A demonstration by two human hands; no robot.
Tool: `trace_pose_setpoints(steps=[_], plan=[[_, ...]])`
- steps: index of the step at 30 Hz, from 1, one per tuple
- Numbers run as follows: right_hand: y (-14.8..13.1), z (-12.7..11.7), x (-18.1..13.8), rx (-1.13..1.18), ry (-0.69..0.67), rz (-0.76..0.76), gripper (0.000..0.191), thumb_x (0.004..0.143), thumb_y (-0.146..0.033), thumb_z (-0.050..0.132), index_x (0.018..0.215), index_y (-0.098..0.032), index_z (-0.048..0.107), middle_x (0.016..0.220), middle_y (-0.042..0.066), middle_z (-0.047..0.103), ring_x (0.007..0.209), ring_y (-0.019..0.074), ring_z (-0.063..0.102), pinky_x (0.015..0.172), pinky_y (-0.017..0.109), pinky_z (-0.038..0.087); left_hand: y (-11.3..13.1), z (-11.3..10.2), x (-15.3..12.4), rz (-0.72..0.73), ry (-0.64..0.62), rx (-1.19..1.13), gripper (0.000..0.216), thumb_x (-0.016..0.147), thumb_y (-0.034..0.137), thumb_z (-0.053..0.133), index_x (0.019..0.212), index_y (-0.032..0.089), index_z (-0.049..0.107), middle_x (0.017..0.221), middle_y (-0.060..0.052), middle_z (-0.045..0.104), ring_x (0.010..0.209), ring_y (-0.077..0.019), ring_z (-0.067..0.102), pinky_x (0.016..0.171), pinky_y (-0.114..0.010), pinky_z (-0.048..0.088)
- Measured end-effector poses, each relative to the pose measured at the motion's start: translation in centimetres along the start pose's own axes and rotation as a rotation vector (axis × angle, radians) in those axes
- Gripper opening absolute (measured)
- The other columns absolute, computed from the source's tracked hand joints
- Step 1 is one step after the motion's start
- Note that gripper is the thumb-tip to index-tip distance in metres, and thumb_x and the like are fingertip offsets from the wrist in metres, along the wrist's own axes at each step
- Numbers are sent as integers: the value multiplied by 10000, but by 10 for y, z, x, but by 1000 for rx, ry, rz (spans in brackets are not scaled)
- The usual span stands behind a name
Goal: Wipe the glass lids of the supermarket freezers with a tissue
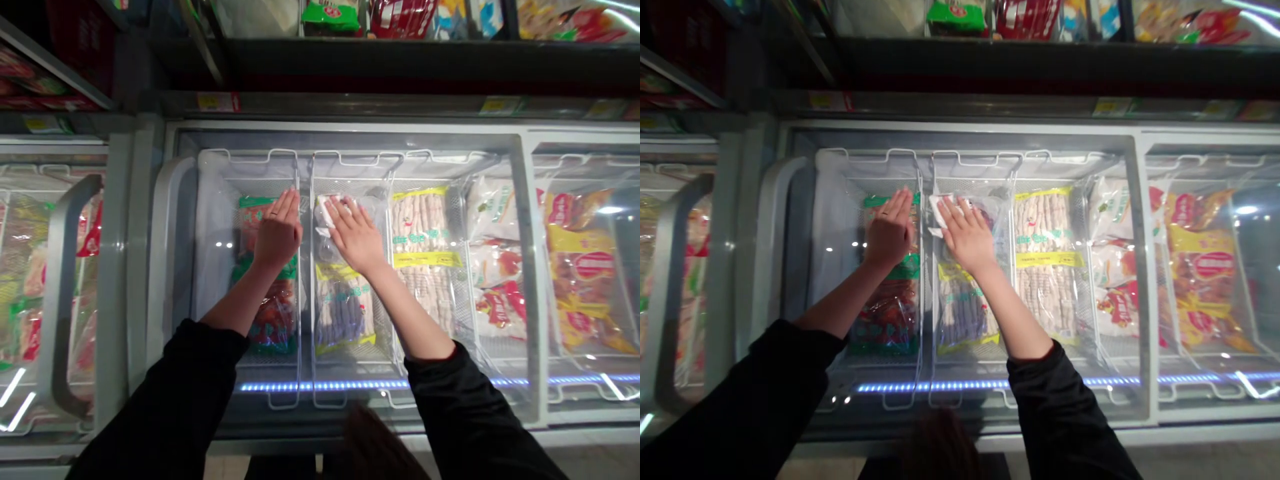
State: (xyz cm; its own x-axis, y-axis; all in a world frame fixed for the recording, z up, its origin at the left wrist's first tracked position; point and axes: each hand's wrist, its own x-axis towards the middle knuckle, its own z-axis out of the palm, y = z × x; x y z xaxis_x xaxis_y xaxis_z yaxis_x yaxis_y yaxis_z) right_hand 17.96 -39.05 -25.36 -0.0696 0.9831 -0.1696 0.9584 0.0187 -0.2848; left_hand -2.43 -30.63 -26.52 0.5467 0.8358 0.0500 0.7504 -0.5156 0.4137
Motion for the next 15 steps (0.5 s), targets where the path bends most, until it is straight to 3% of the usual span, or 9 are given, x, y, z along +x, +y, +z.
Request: trace_pose_setpoints(steps=[4,8,11,15], plan=[[17,4,-27,8,86,169,652,1141,-380,289,1770,-235,198,1806,18,306,1693,306,226,1375,592,270,0,0,0,2,0,8,684,962,82,425,1644,65,463,1708,-175,478,1628,-274,406,1361,-507,359],[-20,17,-65,27,45,127,705,1136,-374,312,1777,-288,33,1807,3,287,1691,295,235,1374,602,278,1,0,-1,-24,8,5,665,989,109,416,1653,97,461,1721,-146,469,1633,-262,397,1365,-492,352],[-36,16,-53,40,-8,33,697,1136,-368,322,1776,-318,51,1811,-34,268,1691,275,236,1393,570,244,2,1,-3,-41,8,-3,683,992,123,428,1674,155,440,1737,-101,454,1642,-252,381,1377,-486,325],[-18,11,-37,55,30,70,676,1139,-378,298,1775,-319,79,1809,-36,279,1694,289,225,1396,579,229,0,3,-4,-53,-6,-18,710,985,122,440,1693,169,404,1760,-88,420,1658,-245,346,1396,-457,272]])
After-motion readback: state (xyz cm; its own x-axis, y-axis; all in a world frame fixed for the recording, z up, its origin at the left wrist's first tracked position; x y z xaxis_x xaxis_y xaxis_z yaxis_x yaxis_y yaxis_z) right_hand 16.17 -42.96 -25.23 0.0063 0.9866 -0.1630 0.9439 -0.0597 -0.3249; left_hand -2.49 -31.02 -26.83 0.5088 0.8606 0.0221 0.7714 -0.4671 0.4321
